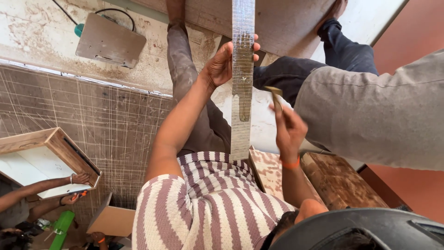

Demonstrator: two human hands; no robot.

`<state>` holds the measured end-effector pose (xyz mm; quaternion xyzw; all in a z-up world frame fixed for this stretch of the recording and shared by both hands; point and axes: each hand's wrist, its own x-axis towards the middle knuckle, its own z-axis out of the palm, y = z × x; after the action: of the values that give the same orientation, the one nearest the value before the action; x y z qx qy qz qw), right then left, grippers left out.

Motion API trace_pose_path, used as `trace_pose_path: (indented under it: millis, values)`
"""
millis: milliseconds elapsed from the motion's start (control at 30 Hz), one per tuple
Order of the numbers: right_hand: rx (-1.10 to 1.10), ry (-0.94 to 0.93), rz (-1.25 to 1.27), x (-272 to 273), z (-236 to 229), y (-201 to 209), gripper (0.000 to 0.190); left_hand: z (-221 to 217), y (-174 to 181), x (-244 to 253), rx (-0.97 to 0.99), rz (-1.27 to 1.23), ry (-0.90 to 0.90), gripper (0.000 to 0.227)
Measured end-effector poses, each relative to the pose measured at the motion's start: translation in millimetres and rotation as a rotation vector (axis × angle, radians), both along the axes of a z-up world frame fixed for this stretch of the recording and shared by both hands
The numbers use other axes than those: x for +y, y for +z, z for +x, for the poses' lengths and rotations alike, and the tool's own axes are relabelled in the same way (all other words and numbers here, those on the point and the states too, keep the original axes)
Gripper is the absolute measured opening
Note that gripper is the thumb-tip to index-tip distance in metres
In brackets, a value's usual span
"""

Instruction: Applying adhesive or finish to a thin edging strip using a brush in a furniture workshop.

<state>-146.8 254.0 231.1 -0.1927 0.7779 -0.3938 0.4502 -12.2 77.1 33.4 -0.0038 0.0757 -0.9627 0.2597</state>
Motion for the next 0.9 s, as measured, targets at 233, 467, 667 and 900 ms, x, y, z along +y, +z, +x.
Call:
trace_pose_path:
  millis: [233, 467, 667, 900]
  values:
    - [0.693, 0.549, -0.368, -76.7, -9.5, -20.1, 0.036, 4.8, 10.4, -4.3, -0.11, -0.036, -0.007, 0.077]
    - [0.62, 0.702, -0.39, -66.2, -3.6, -16.5, 0.039, 4.2, 4.5, -0.8, -0.145, -0.072, 0.005, 0.075]
    - [0.634, 0.793, -0.415, -25.2, 7.0, -16.7, 0.039, 1.7, 15.9, -3.9, -0.12, -0.047, 0.022, 0.073]
    - [0.444, 0.705, -0.546, -5.6, 0.9, -10.1, 0.037, 6.9, 7.4, -3.9, -0.101, -0.055, 0.001, 0.069]
